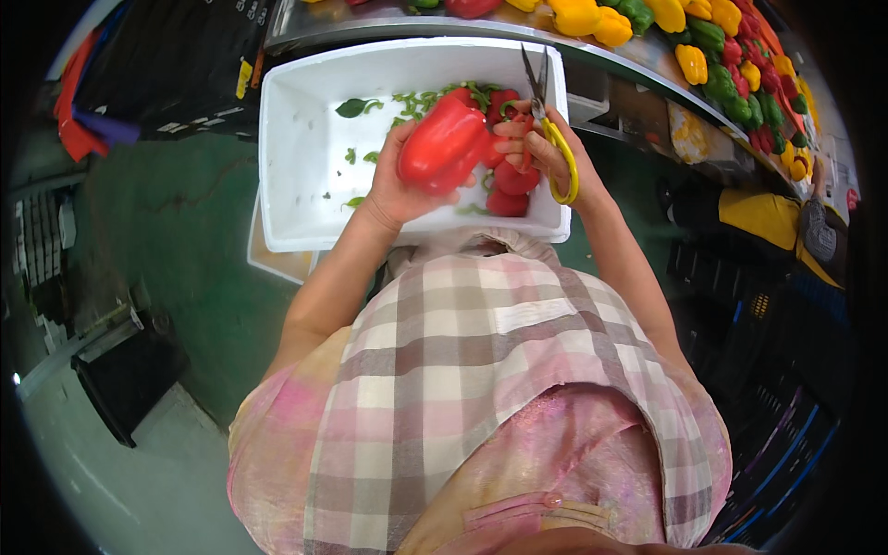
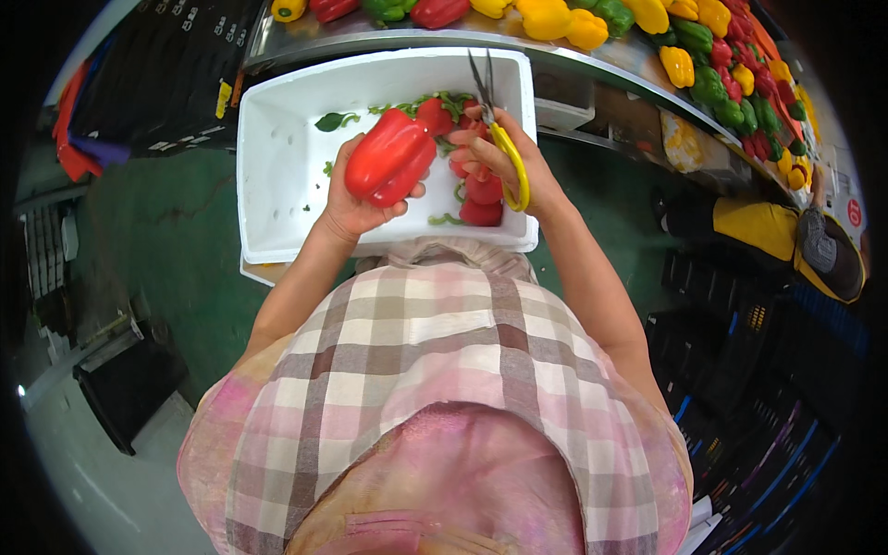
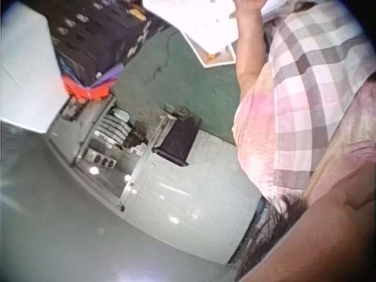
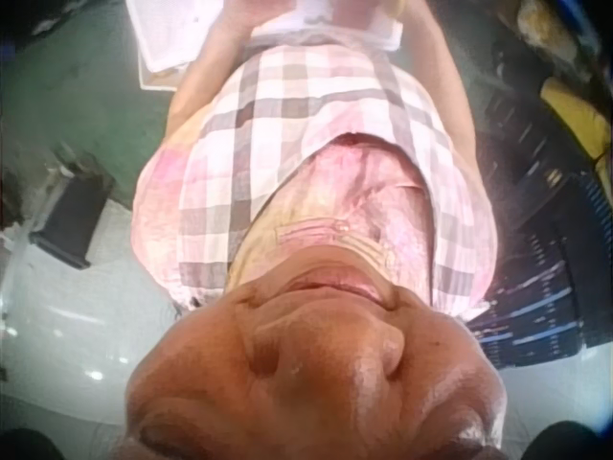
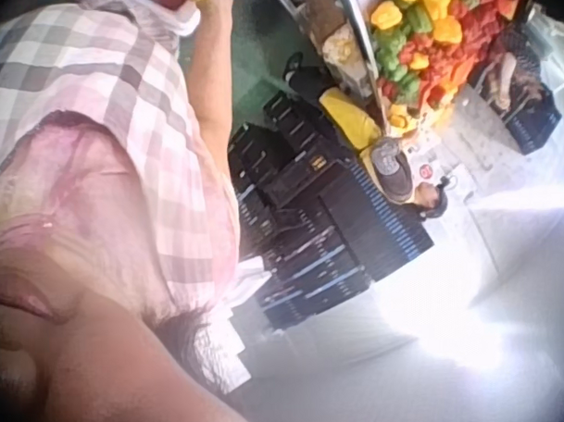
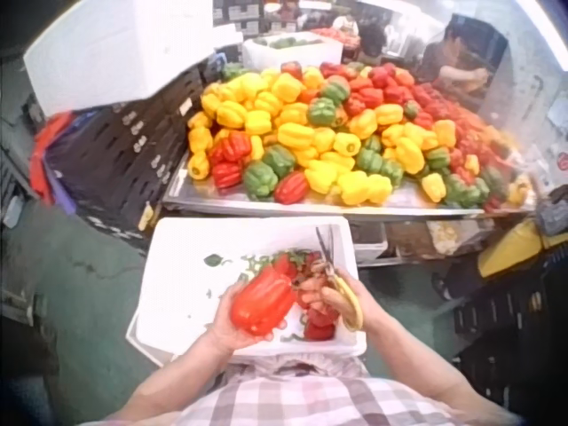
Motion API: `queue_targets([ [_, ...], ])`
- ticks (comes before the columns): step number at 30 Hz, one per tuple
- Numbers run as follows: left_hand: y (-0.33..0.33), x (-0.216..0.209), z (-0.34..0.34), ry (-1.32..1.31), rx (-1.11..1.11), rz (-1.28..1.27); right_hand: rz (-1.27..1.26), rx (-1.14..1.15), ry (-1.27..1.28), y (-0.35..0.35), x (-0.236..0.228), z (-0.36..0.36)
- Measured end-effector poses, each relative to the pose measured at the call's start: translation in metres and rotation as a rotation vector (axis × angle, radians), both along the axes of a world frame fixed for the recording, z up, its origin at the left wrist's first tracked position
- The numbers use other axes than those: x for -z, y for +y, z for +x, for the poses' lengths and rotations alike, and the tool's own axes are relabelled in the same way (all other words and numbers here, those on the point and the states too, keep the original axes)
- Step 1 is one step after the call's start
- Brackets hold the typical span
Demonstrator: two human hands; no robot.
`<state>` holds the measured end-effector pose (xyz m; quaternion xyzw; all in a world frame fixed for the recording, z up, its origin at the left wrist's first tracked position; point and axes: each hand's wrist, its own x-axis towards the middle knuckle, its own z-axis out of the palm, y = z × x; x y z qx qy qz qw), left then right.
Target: The person trims the stems of red peppers using scissors and moves the peppers from a white bin onto a table.
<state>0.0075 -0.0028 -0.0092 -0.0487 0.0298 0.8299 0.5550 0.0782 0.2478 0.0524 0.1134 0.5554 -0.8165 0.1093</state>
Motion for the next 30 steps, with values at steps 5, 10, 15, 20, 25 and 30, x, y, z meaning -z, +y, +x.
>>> queue_targets([
  [5,0.026,-0.012,0.014,0.169,0.140,0.032,0.030,-0.108,0.060,0.000,-0.004,-0.002],
  [10,0.035,-0.024,0.020,0.034,0.083,-0.105,0.039,-0.143,0.130,-0.005,-0.012,0.002],
  [15,0.029,-0.026,0.008,0.590,-0.145,-0.796,0.203,-0.021,0.026,0.001,0.000,0.003],
  [20,0.056,-0.047,0.009,1.539,-0.513,-1.002,0.378,0.009,0.028,-0.008,-0.002,0.005],
  [25,0.065,-0.039,0.010,1.509,-0.540,-1.033,0.419,0.030,0.005,-0.006,-0.007,0.003],
  [30,0.066,-0.023,-0.008,0.888,-0.552,-0.962,0.339,0.107,0.044,-0.001,0.008,0.002],
])
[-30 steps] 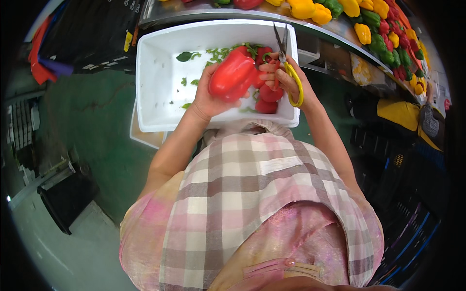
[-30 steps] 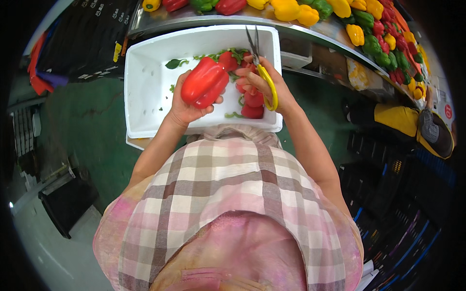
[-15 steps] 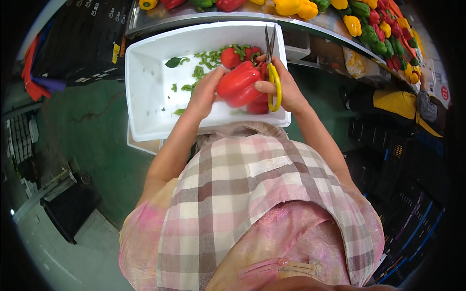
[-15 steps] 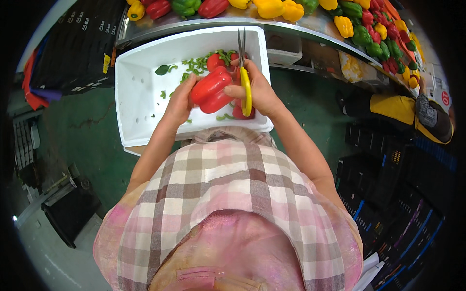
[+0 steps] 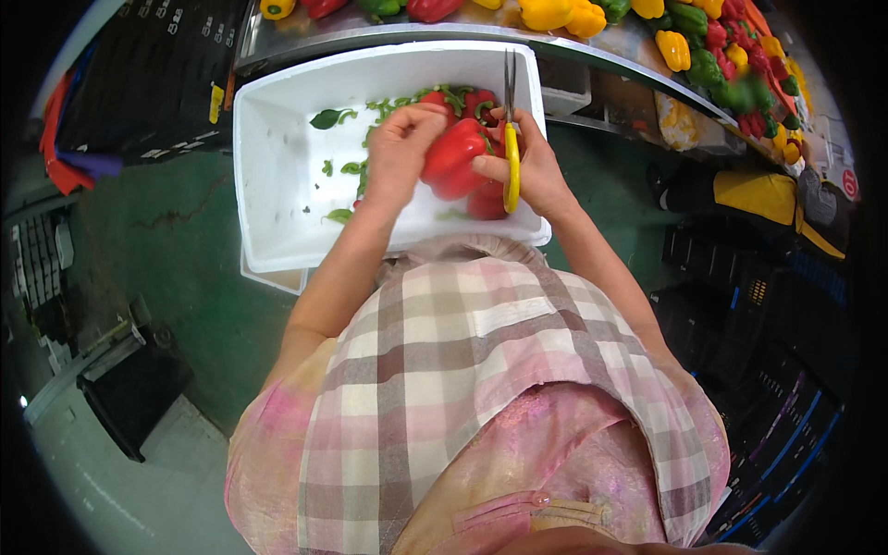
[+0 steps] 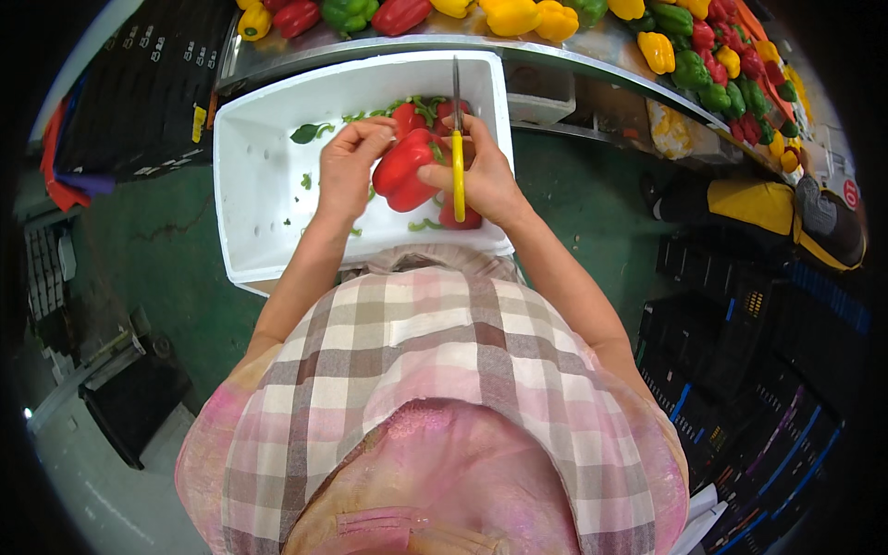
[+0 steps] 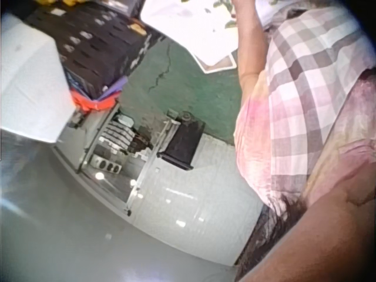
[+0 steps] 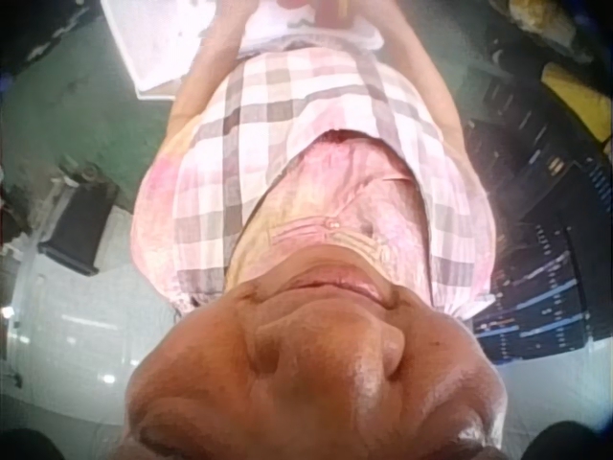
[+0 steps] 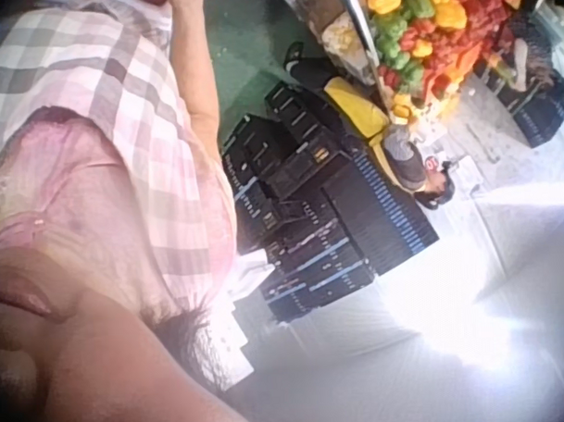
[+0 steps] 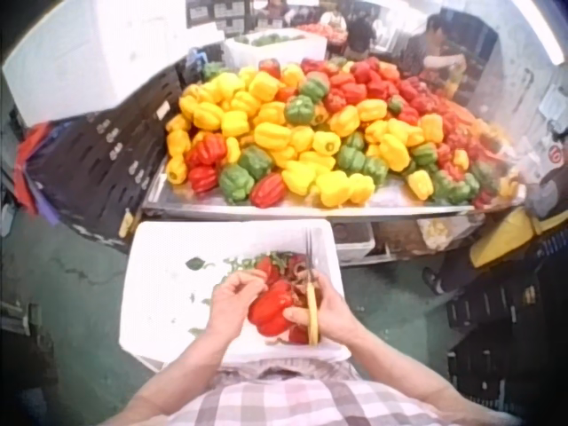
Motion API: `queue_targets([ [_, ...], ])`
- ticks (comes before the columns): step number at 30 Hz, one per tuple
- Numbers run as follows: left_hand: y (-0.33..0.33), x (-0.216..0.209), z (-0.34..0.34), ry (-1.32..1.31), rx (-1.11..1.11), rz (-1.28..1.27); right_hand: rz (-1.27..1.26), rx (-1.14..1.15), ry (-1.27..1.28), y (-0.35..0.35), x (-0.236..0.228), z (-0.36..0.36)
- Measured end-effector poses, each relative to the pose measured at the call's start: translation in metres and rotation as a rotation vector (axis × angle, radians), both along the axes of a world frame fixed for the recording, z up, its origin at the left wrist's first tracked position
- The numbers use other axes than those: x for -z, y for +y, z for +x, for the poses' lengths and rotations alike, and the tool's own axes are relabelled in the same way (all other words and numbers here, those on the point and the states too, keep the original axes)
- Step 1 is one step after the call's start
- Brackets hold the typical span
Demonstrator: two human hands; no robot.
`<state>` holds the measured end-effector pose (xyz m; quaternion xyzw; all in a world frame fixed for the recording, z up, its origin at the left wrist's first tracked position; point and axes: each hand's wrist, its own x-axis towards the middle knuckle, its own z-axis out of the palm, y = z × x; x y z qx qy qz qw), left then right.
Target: The person trims the stems of red peppers using scissors and moves the peppers from a white bin onto a table.
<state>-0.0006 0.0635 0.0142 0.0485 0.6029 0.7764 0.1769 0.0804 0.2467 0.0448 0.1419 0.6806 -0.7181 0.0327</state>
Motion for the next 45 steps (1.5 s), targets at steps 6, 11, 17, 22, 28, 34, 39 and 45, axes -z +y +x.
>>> queue_targets([
  [6,-0.055,0.041,-0.016,0.429,0.087,-0.846,-0.451,0.102,0.014,0.027,0.010,-0.001],
  [11,-0.083,0.089,-0.003,0.510,0.260,-0.911,-0.635,0.163,0.122,0.092,-0.017,-0.026],
  [17,-0.077,0.073,0.016,0.459,0.189,-0.844,-0.666,0.112,0.590,0.249,-0.089,-0.119],
  [22,-0.069,0.081,0.007,0.329,0.225,-0.786,-0.569,0.650,0.811,0.372,-0.169,-0.210],
  [28,-0.082,0.092,0.015,0.502,0.220,-0.883,-0.467,0.002,0.559,0.269,-0.098,-0.169],
  [34,-0.065,0.075,0.008,0.427,0.368,-0.943,-0.508,0.157,0.152,0.154,0.014,-0.062],
  [39,0.007,0.086,-0.015,0.542,0.630,-0.866,-0.519,0.287,0.104,0.113,0.018,0.000],
  [45,0.088,0.084,0.009,0.573,0.919,-1.057,-0.441,0.466,0.133,0.096,0.005,0.052],
])
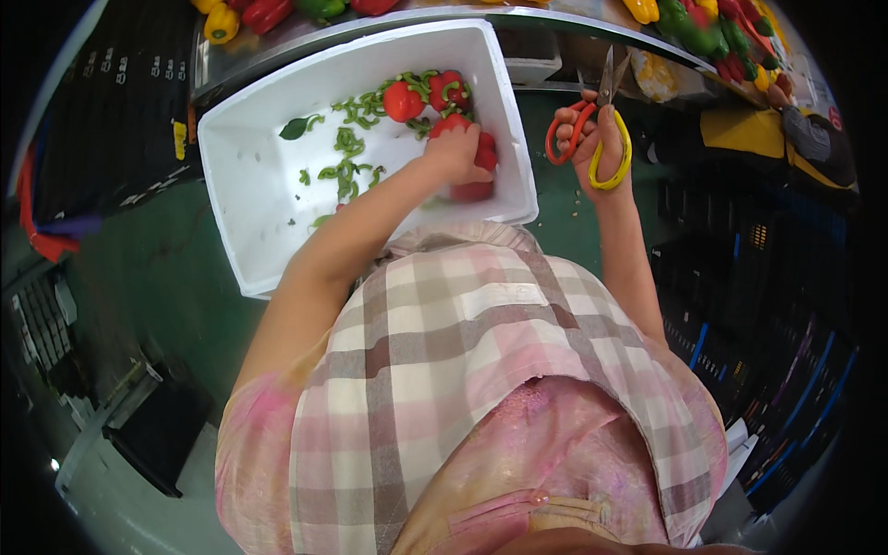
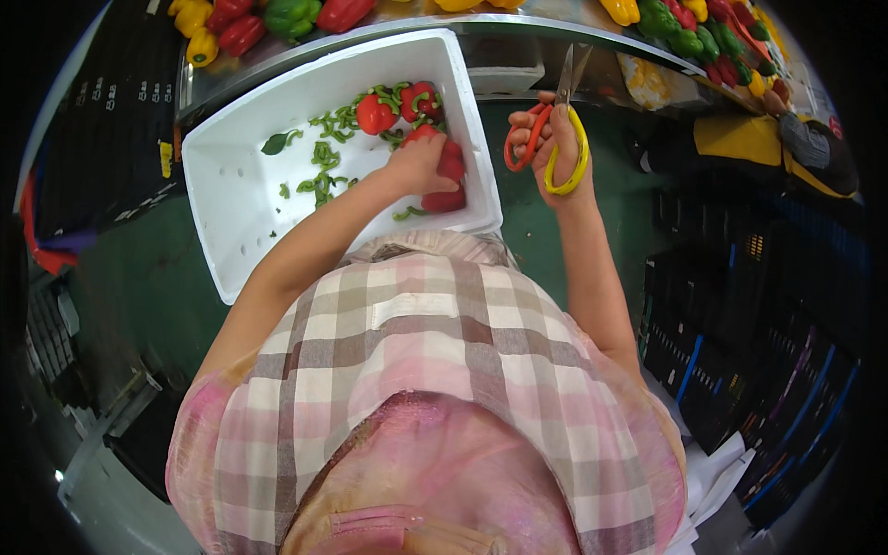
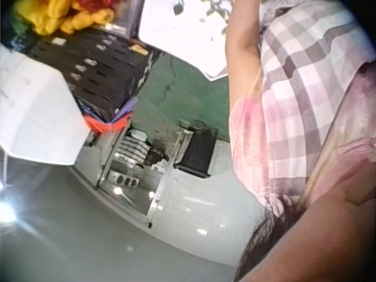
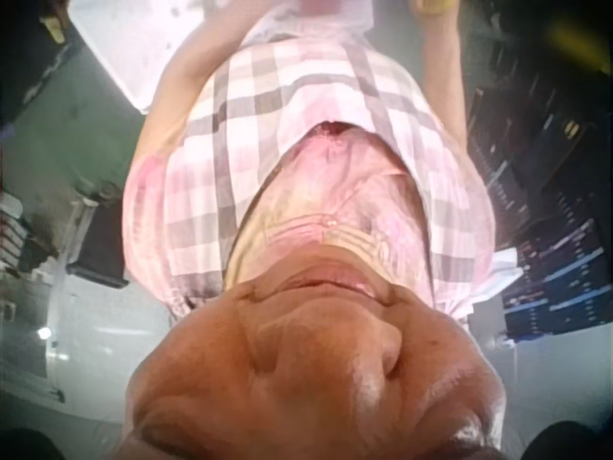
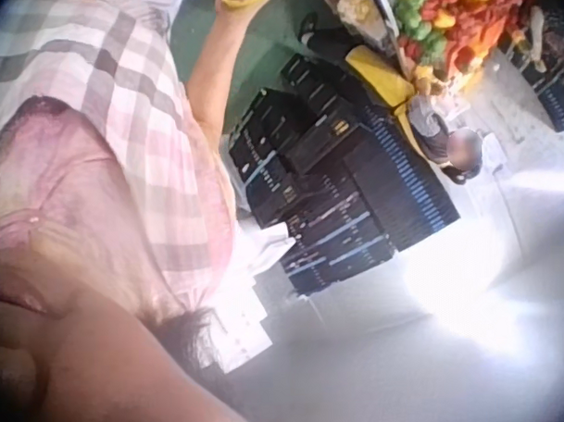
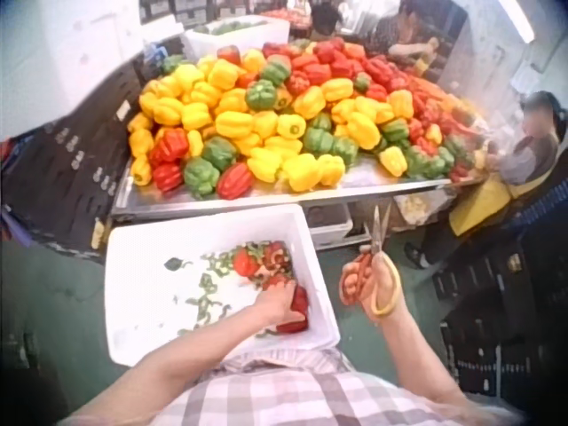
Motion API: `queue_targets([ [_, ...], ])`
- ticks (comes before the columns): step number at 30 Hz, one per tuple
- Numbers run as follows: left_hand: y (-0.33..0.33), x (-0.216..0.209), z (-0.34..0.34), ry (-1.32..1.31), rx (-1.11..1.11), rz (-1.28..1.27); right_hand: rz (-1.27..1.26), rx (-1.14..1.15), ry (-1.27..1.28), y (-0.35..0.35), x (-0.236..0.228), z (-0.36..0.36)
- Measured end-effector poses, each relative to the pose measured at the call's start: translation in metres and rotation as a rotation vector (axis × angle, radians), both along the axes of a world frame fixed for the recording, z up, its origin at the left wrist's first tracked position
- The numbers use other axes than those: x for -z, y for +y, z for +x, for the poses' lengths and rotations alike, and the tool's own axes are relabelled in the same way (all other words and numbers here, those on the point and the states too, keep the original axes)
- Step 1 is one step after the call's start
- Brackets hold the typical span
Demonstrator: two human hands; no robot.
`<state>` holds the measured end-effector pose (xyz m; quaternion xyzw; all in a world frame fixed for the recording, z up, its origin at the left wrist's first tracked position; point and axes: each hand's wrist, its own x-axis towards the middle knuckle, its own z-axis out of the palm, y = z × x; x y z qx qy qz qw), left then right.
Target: The person trims the stems of red peppers using scissors and moves the peppers from a white bin onto a table.
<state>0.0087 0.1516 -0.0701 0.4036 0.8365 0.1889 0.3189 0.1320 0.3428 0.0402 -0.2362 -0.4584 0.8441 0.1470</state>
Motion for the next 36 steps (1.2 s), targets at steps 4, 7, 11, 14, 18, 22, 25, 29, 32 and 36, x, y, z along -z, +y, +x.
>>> queue_targets([
  [4,-0.001,0.012,0.000,-0.144,-0.104,0.061,0.151,0.006,-0.051,-0.016,0.003,0.022],
  [7,-0.021,0.020,-0.024,-0.704,-0.432,0.263,0.264,-0.052,-0.140,-0.032,-0.002,0.027],
  [11,-0.065,-0.023,-0.046,-1.561,-0.810,0.905,0.475,-0.288,-0.206,-0.048,-0.013,0.023],
  [14,-0.095,-0.056,-0.052,-1.643,-0.859,1.228,0.875,-0.423,-0.228,-0.069,-0.008,0.008],
  [18,-0.121,-0.070,-0.037,-1.564,-1.003,1.466,1.145,-0.620,-0.219,-0.103,-0.023,-0.013],
  [22,-0.140,-0.065,-0.021,-1.424,-1.017,1.579,0.971,-0.723,-0.167,-0.127,-0.008,-0.024],
  [25,-0.148,-0.064,-0.012,-1.364,-0.978,1.617,0.915,-0.755,-0.235,-0.138,-0.006,-0.029],
  [29,-0.153,-0.054,-0.007,-1.232,-0.976,1.597,0.907,-0.755,-0.283,-0.144,0.001,-0.035],
  [32,-0.148,-0.051,0.004,-1.132,-1.013,1.529,0.918,-0.733,-0.292,-0.145,0.010,-0.034],
  [36,-0.148,-0.041,0.005,-1.006,-0.945,1.417,1.053,-0.713,-0.284,-0.144,0.010,-0.035],
])
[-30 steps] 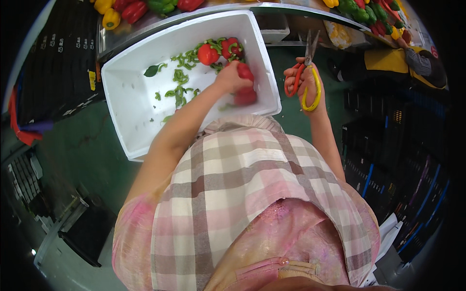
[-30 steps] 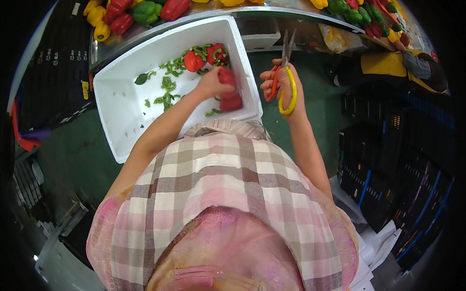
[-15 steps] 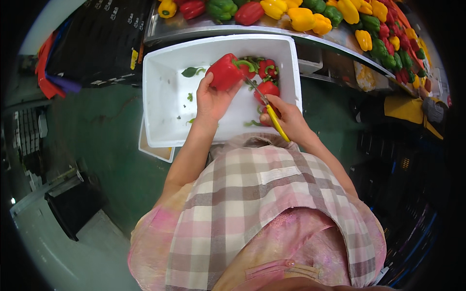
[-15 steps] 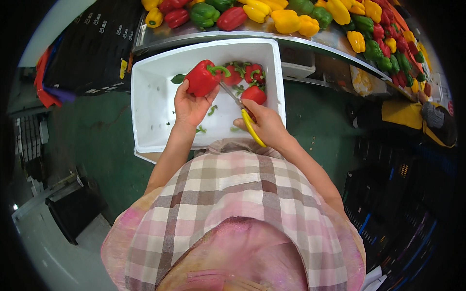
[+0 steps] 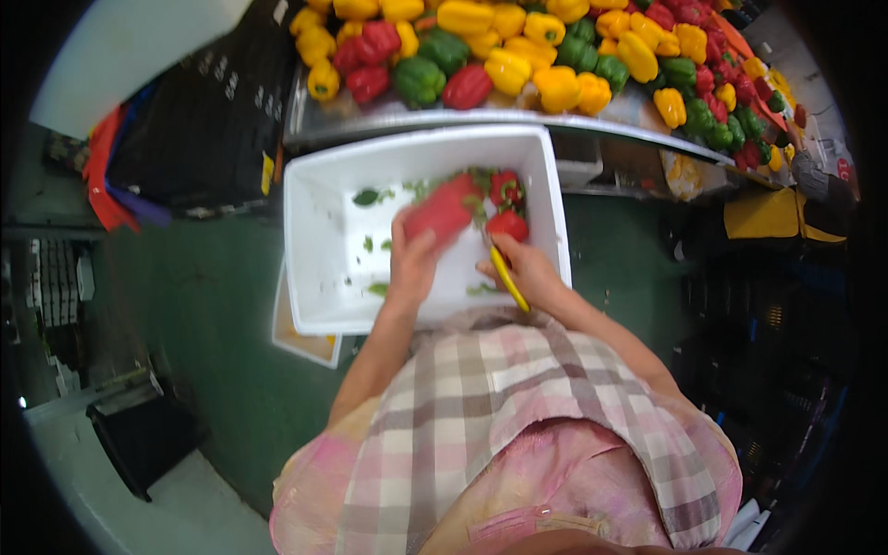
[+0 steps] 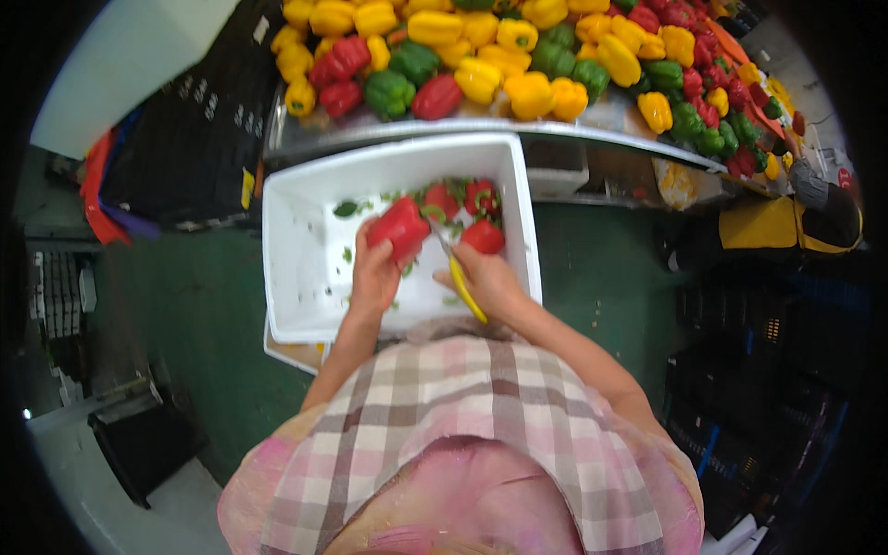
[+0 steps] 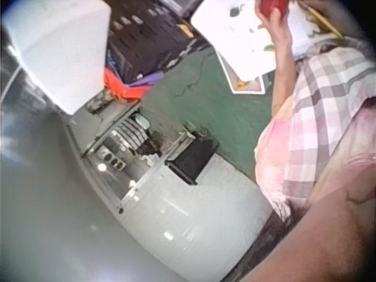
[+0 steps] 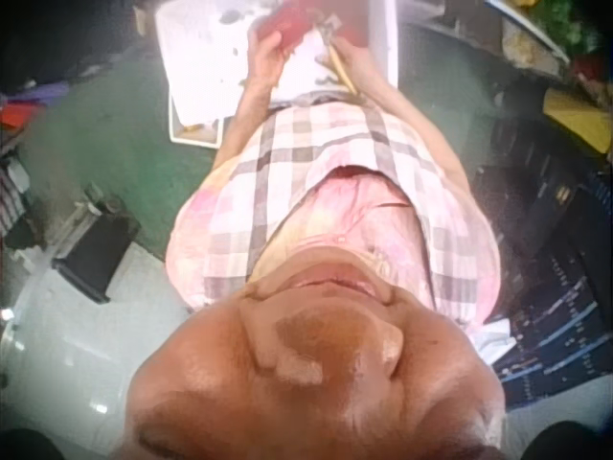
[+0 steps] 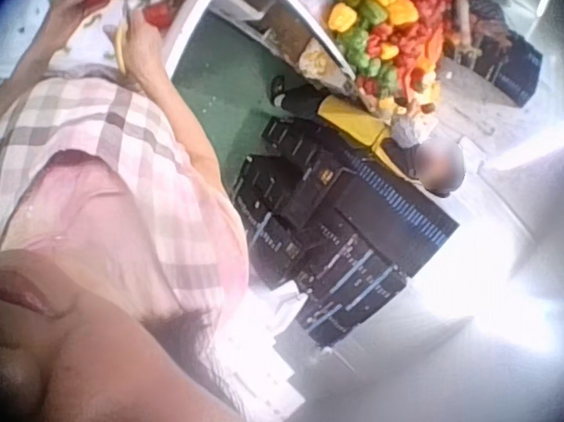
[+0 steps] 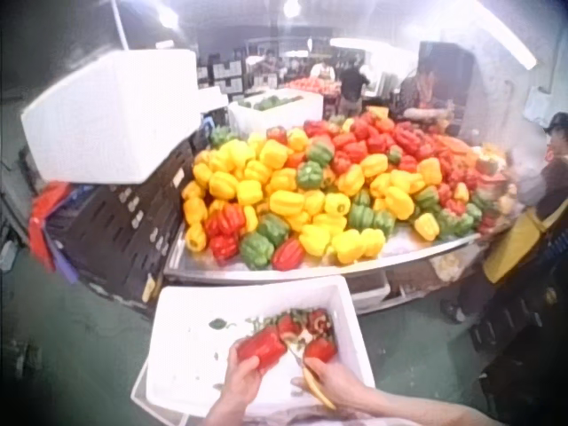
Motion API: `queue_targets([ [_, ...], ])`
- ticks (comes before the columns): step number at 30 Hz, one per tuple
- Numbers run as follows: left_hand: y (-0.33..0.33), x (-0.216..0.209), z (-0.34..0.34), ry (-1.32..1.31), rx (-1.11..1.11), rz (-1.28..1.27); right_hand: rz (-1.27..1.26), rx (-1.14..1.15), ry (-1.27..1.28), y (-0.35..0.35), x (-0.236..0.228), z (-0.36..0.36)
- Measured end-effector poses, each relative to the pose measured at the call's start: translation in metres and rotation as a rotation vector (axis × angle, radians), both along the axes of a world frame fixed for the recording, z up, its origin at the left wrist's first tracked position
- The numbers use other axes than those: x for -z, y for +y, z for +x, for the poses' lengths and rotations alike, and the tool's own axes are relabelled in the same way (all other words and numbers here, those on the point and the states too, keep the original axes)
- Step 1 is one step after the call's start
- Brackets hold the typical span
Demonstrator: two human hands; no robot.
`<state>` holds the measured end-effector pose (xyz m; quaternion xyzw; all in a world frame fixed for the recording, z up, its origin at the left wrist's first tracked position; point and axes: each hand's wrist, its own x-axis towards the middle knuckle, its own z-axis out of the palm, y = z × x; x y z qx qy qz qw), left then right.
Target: The person trims the stems of red peppers using scissors and moves the peppers from a white bin onto a table.
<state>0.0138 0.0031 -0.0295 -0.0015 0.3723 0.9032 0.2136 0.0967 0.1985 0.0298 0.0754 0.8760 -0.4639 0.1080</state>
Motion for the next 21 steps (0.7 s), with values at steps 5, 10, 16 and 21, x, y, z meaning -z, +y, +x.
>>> queue_targets([
  [5,-0.002,-0.009,-0.001,0.020,0.073,-0.256,0.050,-0.044,0.009,0.009,0.012,0.007],
  [10,-0.008,0.002,-0.003,-0.122,0.110,-0.174,0.113,-0.083,-0.016,0.012,0.028,0.010],
  [16,-0.001,-0.004,-0.032,-0.303,0.129,-0.154,-0.109,0.105,0.044,0.014,0.028,0.013],
  [21,0.025,-0.021,-0.109,-0.277,0.384,-0.011,-0.629,0.294,-0.136,0.025,0.016,0.024],
])
